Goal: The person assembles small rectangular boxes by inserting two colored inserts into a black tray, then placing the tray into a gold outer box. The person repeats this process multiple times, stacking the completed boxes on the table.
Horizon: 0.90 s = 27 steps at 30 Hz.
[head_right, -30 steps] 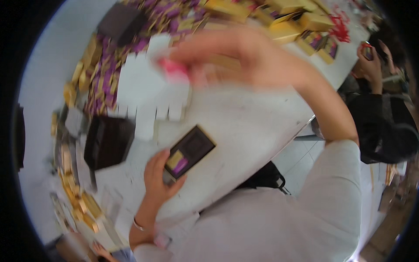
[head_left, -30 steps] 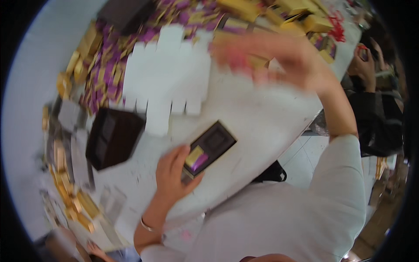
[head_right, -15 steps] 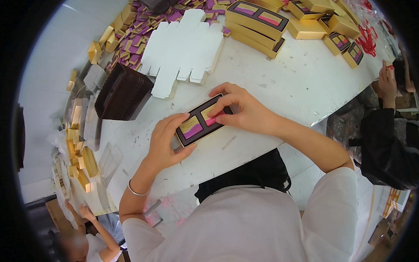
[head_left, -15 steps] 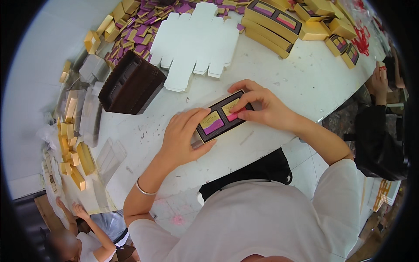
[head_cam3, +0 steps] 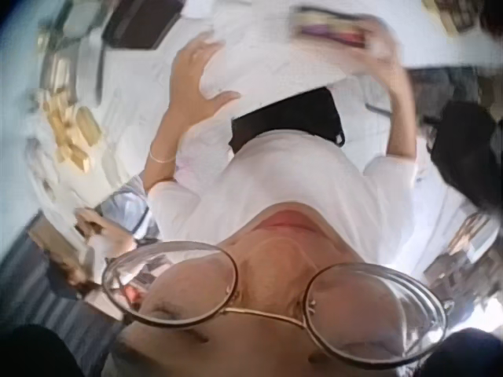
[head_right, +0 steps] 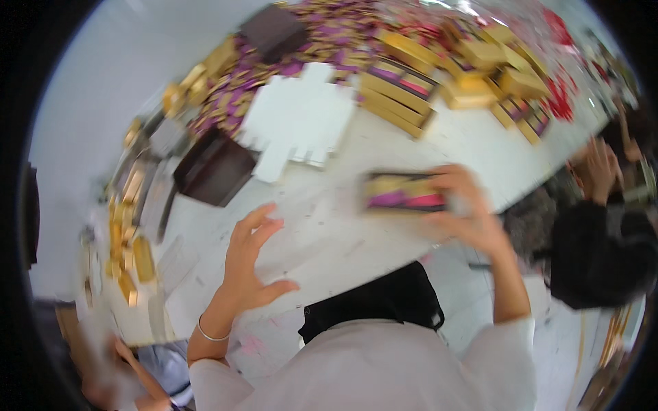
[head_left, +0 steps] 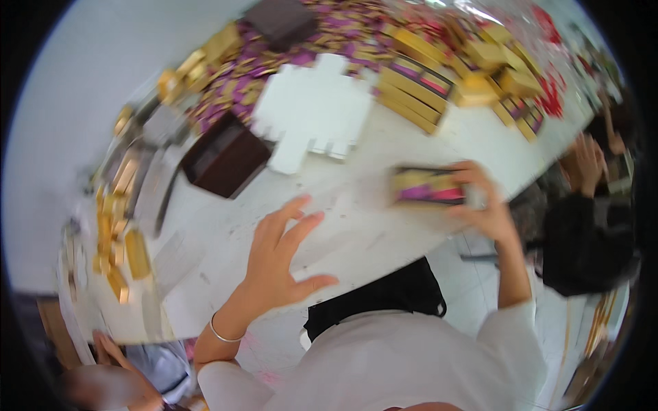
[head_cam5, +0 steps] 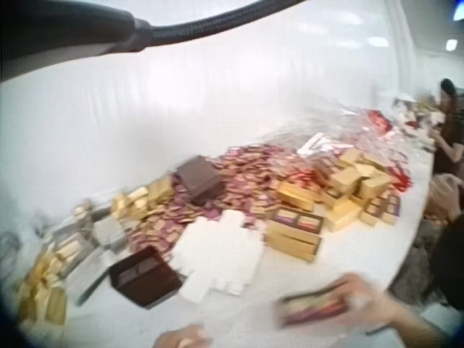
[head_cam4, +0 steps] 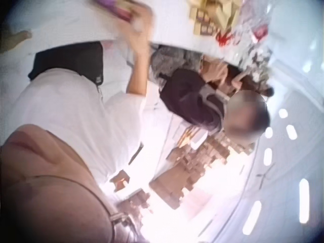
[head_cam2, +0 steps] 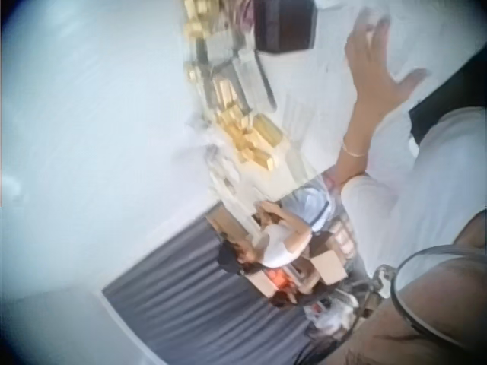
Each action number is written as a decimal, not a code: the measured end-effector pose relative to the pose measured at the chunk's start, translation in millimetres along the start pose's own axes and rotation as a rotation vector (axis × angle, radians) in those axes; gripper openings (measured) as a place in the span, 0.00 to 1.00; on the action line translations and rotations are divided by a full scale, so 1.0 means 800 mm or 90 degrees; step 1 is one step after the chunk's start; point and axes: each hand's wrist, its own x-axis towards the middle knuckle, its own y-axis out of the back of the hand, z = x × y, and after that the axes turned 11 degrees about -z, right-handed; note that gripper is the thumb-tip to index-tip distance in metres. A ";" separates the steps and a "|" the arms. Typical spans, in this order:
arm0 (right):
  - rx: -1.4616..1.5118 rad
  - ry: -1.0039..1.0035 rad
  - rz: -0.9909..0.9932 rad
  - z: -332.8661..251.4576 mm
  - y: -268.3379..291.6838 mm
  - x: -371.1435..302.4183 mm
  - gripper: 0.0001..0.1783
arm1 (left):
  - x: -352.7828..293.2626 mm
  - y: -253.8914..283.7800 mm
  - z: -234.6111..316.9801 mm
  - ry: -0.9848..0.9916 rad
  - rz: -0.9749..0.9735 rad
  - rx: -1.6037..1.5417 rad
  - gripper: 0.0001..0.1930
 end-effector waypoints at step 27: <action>-0.400 0.399 -0.024 -0.128 -0.168 0.289 0.14 | -0.198 0.116 0.058 -0.201 0.410 -0.592 0.12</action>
